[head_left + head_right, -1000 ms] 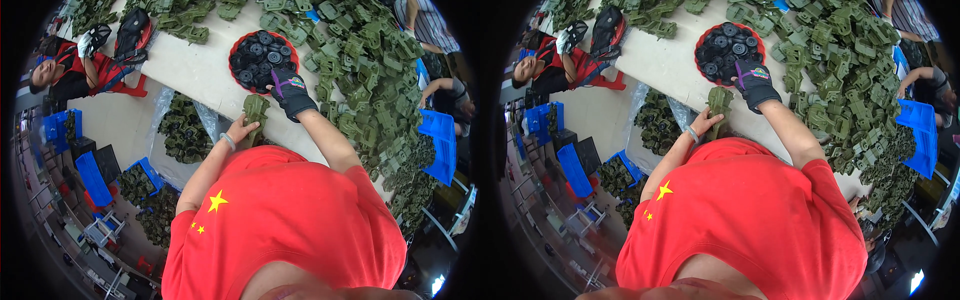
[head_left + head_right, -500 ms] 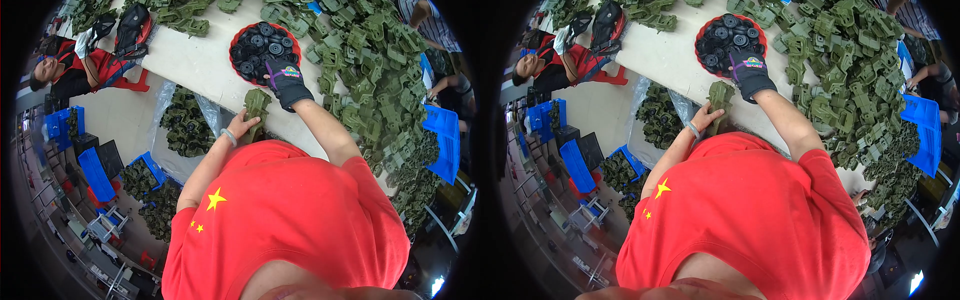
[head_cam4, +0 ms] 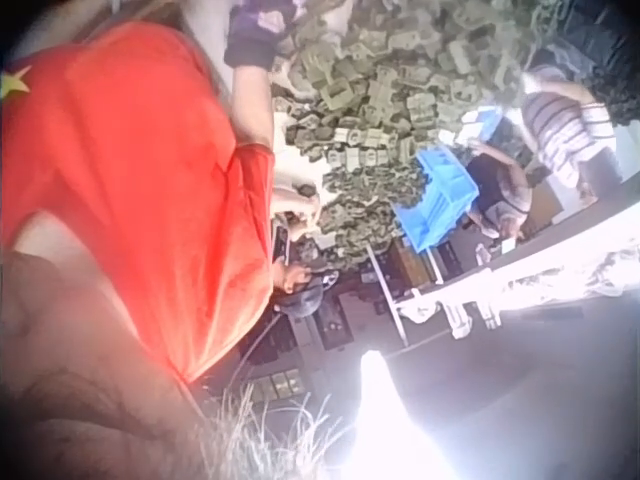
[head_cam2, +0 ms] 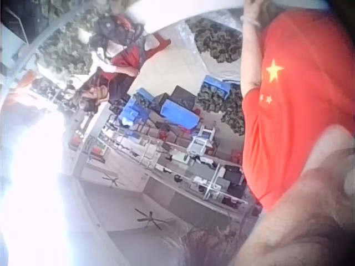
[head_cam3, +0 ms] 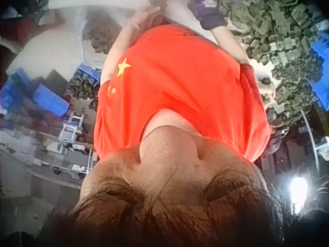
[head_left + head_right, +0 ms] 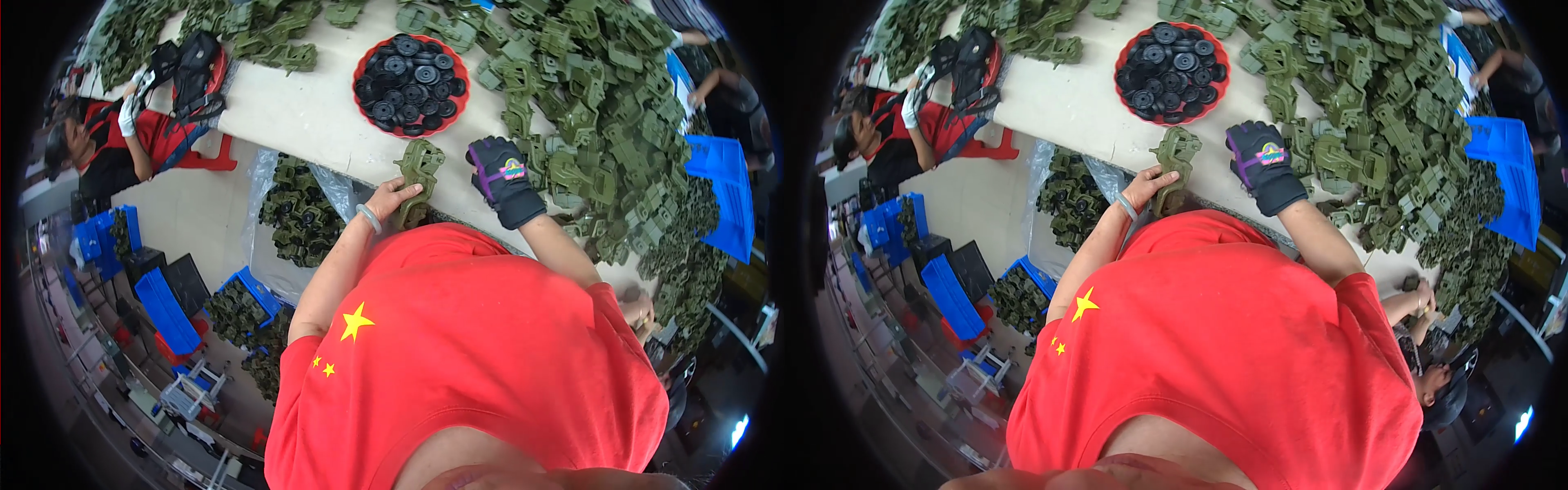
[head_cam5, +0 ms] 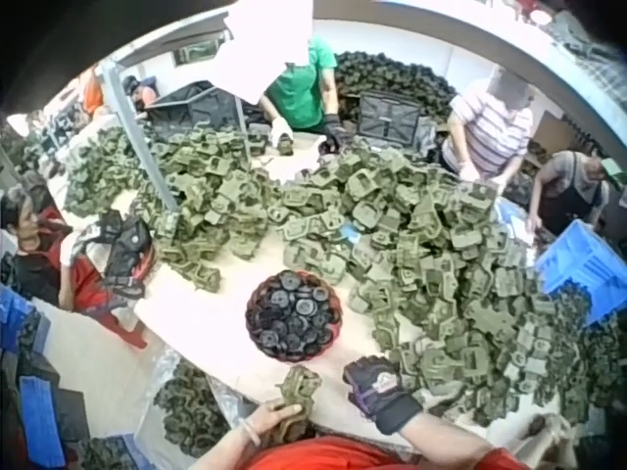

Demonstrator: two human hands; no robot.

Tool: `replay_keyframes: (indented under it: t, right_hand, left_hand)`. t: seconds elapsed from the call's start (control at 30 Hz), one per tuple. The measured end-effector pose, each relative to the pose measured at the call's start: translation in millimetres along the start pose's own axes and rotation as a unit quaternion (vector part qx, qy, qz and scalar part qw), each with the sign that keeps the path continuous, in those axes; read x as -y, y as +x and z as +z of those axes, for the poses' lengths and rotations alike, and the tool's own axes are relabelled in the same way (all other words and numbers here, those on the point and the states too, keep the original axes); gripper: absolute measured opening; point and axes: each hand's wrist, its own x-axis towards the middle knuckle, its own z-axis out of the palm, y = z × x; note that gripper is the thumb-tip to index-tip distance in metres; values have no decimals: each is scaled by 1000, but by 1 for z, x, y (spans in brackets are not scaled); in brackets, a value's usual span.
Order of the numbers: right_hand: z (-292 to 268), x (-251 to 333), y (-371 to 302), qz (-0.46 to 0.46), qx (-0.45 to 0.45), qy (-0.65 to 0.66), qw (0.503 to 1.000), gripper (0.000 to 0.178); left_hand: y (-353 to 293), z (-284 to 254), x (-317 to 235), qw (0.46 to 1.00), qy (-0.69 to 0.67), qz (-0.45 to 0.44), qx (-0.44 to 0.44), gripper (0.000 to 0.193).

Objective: The person assembles plastic toy tanks by attaching plastic wheels and other components by hand.

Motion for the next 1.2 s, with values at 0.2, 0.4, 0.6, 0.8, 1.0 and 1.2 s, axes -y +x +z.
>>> replay_keyframes:
  t: [0.2, 0.4, 0.6, 0.8, 1.0, 1.2]
  right_hand:
    - [25, 11, -40, 52, 24, -10, 998, 37]
    - [28, 6, -53, 91, 42, 27, 995, 35]
    - [16, 8, -68, 231, -77, 239, 940, 32]
    - [12, 14, -86, 343, -163, 471, 796, 39]
    - [16, 19, -90, 350, -147, 478, 792, 35]
    - [17, 18, -89, 375, -138, 480, 781, 39]
  left_hand:
    - [25, 19, -33, 994, 55, -63, 67, 46]
    - [60, 31, -42, 970, 233, 52, 52, 50]
    - [70, 36, -49, 899, 419, 123, 42, 47]
    - [72, 42, -55, 955, 256, -35, 147, 52]
    - [105, 26, -28, 853, 502, 77, 121, 52]
    - [74, 35, -30, 927, 362, 97, 28, 59]
